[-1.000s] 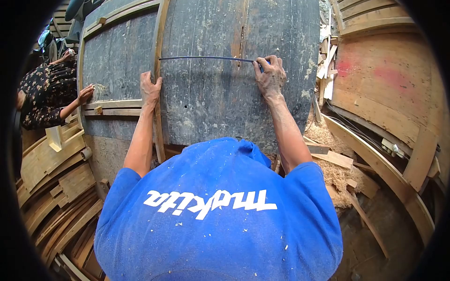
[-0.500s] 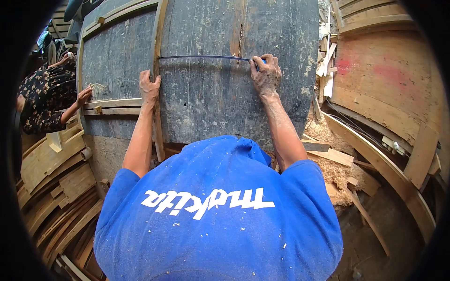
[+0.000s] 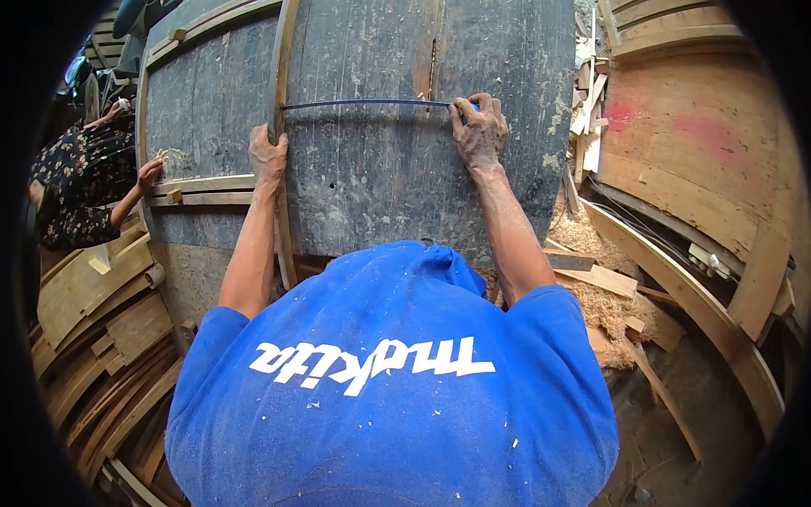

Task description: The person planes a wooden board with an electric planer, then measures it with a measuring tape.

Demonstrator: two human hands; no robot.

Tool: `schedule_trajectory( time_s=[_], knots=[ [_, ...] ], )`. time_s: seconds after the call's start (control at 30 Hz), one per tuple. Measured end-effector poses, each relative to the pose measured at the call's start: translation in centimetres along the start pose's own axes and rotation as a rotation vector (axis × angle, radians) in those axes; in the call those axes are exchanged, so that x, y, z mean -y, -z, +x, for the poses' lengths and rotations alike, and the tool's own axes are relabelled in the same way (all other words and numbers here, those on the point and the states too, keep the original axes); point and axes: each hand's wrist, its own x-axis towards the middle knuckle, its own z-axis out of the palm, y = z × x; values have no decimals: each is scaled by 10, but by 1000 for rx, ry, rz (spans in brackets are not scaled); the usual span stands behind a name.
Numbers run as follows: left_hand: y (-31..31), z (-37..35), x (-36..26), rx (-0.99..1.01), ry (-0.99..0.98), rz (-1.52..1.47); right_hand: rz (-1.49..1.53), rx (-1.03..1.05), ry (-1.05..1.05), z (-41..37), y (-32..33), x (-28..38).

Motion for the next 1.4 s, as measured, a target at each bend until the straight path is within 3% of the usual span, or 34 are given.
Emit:
schedule_trajectory(
  time_s=[1.03,1.33,1.4],
  knots=[
    [3,3,0,19,-11,-23,14,-2,8,1,1,-1],
    [-13,65,3,-30,-103,78,-6,-98,-22,93,-8,-31],
    [-14,85,-7,63,6,96,-38,-109,0,108,-17,-37]
  ],
)
